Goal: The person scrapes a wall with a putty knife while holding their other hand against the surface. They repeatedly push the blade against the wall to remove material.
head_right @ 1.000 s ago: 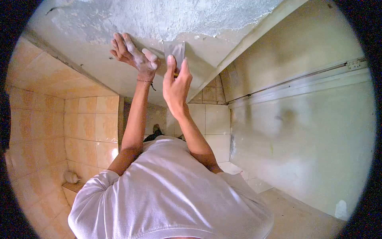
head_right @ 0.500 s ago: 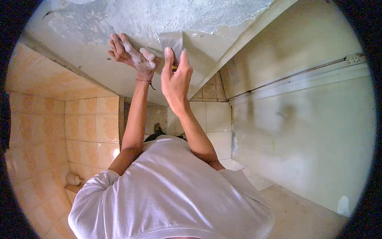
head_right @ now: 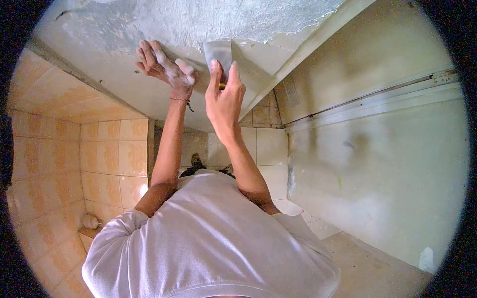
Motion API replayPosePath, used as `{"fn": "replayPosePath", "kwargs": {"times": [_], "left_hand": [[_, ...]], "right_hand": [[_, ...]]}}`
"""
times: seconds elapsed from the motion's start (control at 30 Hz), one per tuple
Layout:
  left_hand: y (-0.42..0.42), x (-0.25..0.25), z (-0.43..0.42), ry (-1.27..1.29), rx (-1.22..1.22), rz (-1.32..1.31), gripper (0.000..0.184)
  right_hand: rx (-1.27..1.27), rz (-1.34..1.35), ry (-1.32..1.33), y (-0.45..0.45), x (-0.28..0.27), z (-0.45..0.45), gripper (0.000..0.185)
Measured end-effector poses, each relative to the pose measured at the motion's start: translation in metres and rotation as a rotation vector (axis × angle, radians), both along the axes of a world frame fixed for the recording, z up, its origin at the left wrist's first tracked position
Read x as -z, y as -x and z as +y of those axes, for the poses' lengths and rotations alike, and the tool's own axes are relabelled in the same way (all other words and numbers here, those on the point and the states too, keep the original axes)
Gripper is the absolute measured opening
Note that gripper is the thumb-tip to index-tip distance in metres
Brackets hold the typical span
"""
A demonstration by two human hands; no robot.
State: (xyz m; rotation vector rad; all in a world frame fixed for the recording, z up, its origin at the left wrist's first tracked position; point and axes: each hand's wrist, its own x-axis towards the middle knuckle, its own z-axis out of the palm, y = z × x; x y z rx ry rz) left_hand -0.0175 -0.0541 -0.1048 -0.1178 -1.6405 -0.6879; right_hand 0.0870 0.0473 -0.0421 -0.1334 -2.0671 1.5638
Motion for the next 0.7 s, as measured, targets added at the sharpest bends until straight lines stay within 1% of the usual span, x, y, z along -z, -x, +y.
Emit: {"fn": "replayPosePath", "kwargs": {"times": [0.1, 0.2, 0.27, 0.3, 0.37, 0.4, 0.47, 0.5, 0.57, 0.7], "left_hand": [[0.001, -0.002, 0.000, -0.002, -0.009, 0.003, 0.077], [0.001, 0.000, 0.000, -0.004, -0.008, -0.010, 0.078], [0.000, 0.002, 0.000, -0.005, -0.008, -0.009, 0.078], [-0.001, 0.002, 0.000, -0.002, -0.008, -0.015, 0.078], [0.001, 0.000, -0.001, 0.000, -0.015, -0.020, 0.078], [0.001, 0.001, -0.001, -0.003, -0.016, -0.017, 0.078], [-0.001, 0.001, 0.000, -0.001, -0.010, -0.017, 0.078], [-0.002, 0.001, 0.000, 0.000, -0.004, -0.014, 0.078], [0.001, -0.001, 0.000, -0.009, -0.009, -0.001, 0.078], [0.002, 0.001, 0.000, -0.016, -0.006, 0.003, 0.078]], "right_hand": [[-0.007, -0.049, -0.077, 0.001, -0.004, 0.003, 0.037], [-0.009, 0.015, -0.016, 0.002, -0.001, 0.000, 0.036], [0.029, 0.037, -0.103, 0.002, 0.003, 0.004, 0.036], [0.025, 0.041, -0.105, 0.002, 0.001, 0.004, 0.036], [0.021, -0.057, -0.092, 0.001, -0.003, 0.003, 0.036], [0.021, -0.061, -0.089, 0.001, -0.005, 0.000, 0.036], [0.011, 0.049, -0.060, 0.002, -0.009, -0.007, 0.037], [0.015, 0.046, -0.059, 0.000, -0.004, -0.004, 0.037], [0.022, 0.071, -0.200, 0.001, 0.008, 0.005, 0.037], [0.030, 0.086, -0.270, 0.004, -0.001, 0.002, 0.039]]}}
